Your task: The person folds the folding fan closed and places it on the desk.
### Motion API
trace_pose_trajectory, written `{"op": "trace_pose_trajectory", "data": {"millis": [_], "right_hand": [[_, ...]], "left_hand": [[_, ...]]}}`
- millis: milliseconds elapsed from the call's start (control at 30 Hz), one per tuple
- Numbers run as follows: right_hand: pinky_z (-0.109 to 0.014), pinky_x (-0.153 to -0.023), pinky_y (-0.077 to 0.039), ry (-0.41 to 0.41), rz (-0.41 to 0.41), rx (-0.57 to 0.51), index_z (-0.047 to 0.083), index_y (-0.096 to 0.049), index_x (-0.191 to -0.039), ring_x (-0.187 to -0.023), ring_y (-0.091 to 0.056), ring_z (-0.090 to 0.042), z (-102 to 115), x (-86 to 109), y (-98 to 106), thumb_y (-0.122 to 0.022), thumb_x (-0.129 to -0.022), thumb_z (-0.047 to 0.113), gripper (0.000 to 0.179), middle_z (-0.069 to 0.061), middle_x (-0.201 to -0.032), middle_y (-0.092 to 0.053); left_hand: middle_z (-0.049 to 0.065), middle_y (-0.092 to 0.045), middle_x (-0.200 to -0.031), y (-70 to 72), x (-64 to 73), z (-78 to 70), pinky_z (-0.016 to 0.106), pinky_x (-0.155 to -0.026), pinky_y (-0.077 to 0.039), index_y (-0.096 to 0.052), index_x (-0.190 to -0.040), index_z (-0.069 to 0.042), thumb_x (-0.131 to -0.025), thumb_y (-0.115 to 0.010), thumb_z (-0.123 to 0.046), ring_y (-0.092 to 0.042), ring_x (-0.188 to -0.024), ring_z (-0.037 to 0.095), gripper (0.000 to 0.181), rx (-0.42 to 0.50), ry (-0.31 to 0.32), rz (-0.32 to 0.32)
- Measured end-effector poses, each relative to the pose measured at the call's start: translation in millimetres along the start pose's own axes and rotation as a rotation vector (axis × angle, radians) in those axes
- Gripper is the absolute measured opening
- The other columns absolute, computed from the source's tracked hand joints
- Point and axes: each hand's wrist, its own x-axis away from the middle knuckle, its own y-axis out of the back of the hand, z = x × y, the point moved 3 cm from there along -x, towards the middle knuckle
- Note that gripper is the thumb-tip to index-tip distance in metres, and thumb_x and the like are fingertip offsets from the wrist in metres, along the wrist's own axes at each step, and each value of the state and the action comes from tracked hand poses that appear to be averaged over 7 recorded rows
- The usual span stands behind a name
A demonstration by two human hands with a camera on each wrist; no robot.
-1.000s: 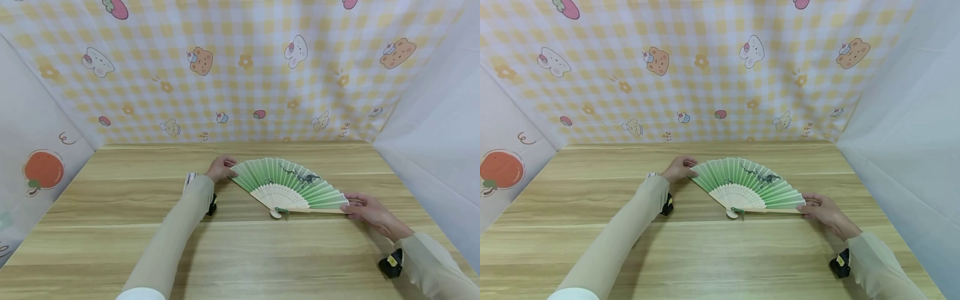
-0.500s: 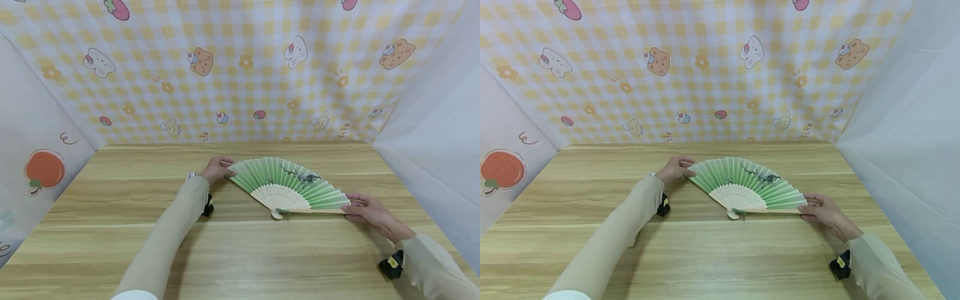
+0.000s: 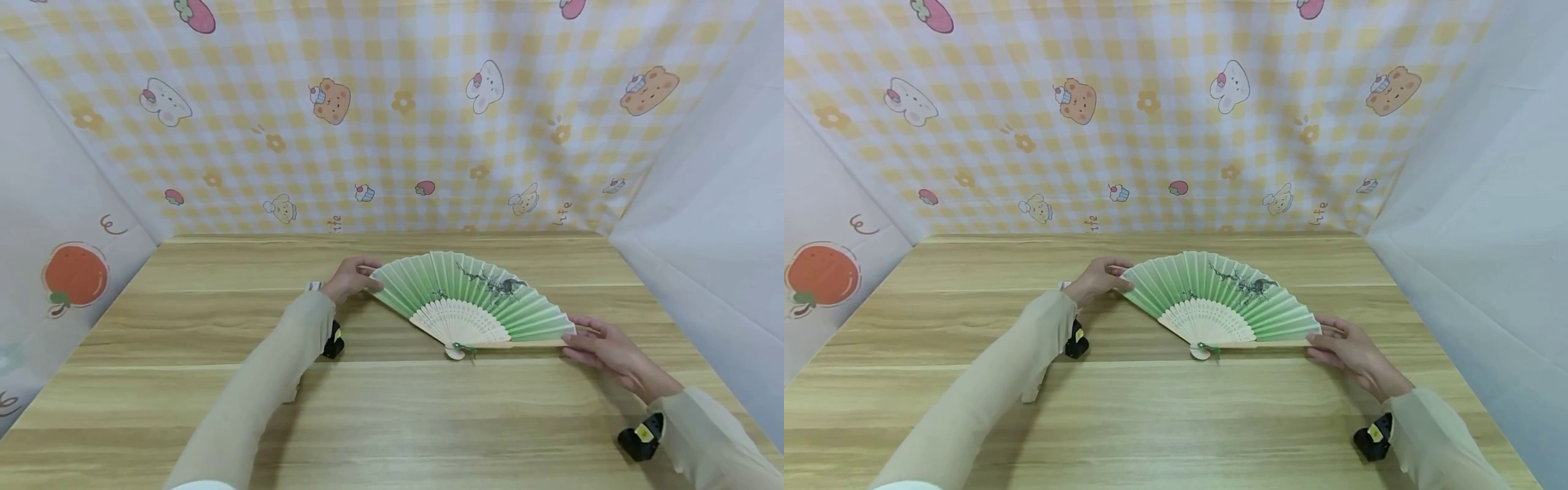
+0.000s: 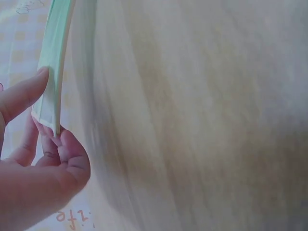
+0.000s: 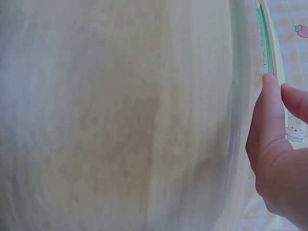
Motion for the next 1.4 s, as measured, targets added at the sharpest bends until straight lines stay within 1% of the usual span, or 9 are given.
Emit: {"op": "trace_pose_trajectory", "data": {"millis": [167,300,467,600,833,967,1100,1300,1400], "right_hand": [[-0.027,-0.08,-0.048,0.013,0.009,-0.112,-0.012,0.0,-0.135,-0.088,-0.059,-0.01,1.3,1.8,-1.8,-0.052,-0.088,0.001,0.071,0.002,-0.095,-0.057],[-0.026,-0.081,-0.048,0.021,0.014,-0.188,-0.011,-0.002,-0.135,-0.089,-0.059,-0.011,2.2,3.1,-3.4,-0.05,-0.088,-0.001,0.068,0.003,-0.097,-0.057],[-0.026,-0.082,-0.047,0.02,0.009,-0.251,-0.004,-0.012,-0.134,-0.089,-0.059,-0.011,3.4,4.5,-4.8,-0.05,-0.088,-0.002,0.06,0.001,-0.097,-0.056],[-0.025,-0.082,-0.047,0.028,-0.006,-0.288,0.001,-0.022,-0.127,-0.088,-0.059,-0.011,4.5,6.2,-6.3,-0.05,-0.087,-0.003,0.049,-0.002,-0.096,-0.056],[-0.023,-0.081,-0.047,0.053,-0.032,-0.354,0.007,-0.031,-0.113,-0.086,-0.06,-0.012,7.8,9.3,-10.2,-0.052,-0.087,-0.001,0.034,-0.002,-0.094,-0.057],[-0.023,-0.081,-0.047,0.069,-0.035,-0.397,0.007,-0.033,-0.11,-0.086,-0.06,-0.012,8.9,10.1,-10.8,-0.052,-0.087,-0.001,0.032,-0.002,-0.094,-0.058],[-0.023,-0.08,-0.048,0.097,-0.028,-0.448,0.008,-0.036,-0.108,-0.086,-0.061,-0.013,9.5,10.4,-10.9,-0.051,-0.087,-0.003,0.028,-0.003,-0.093,-0.061],[-0.024,-0.079,-0.048,0.128,-0.009,-0.531,0.011,-0.056,-0.098,-0.086,-0.062,-0.015,11.5,11.8,-12.1,-0.048,-0.088,-0.005,0.021,-0.006,-0.092,-0.062],[-0.024,-0.079,-0.048,0.13,-0.014,-0.526,0.01,-0.053,-0.1,-0.085,-0.062,-0.015,13.3,12.0,-12.9,-0.047,-0.088,-0.004,0.02,-0.007,-0.092,-0.062]], "left_hand": [[0.014,-0.055,-0.106,1.6,5.3,-2.2,0.023,-0.067,-0.045,-0.052,-0.116,-0.004,-0.071,-0.067,0.004,-0.052,-0.083,0.019,0.048,0.012,0.004,-0.009],[0.014,-0.055,-0.107,1.8,10.0,-3.5,0.023,-0.07,-0.048,-0.053,-0.116,-0.004,-0.071,-0.066,0.007,-0.053,-0.084,0.019,0.049,0.034,0.017,-0.011],[0.012,-0.055,-0.107,2.4,16.3,-2.0,0.028,-0.075,-0.049,-0.055,-0.118,-0.006,-0.073,-0.065,0.005,-0.053,-0.087,0.019,0.048,0.035,0.044,-0.005],[0.011,-0.055,-0.106,3.9,21.1,-0.9,0.03,-0.076,-0.049,-0.055,-0.118,-0.007,-0.074,-0.065,0.003,-0.052,-0.088,0.019,0.046,0.02,0.049,-0.001],[0.014,-0.051,-0.111,5.4,31.4,-1.6,0.032,-0.08,-0.048,-0.05,-0.122,-0.004,-0.077,-0.062,0.007,-0.052,-0.09,0.021,0.049,0.1,0.071,0.023],[0.014,-0.051,-0.11,6.0,37.0,-0.3,0.034,-0.079,-0.049,-0.048,-0.124,-0.005,-0.078,-0.061,0.007,-0.053,-0.087,0.02,0.049,0.135,0.081,0.033],[0.014,-0.052,-0.109,7.1,42.4,0.0,0.036,-0.079,-0.049,-0.048,-0.124,-0.005,-0.078,-0.061,0.005,-0.055,-0.085,0.019,0.048,0.143,0.061,0.034],[0.015,-0.053,-0.11,10.6,51.8,-1.2,0.039,-0.08,-0.049,-0.048,-0.123,-0.005,-0.079,-0.062,0.002,-0.057,-0.084,0.018,0.046,0.12,0.012,0.042],[0.016,-0.054,-0.11,12.6,57.1,-1.2,0.04,-0.08,-0.048,-0.049,-0.122,-0.003,-0.079,-0.062,0.001,-0.057,-0.083,0.018,0.045,0.119,-0.009,0.043]]}}
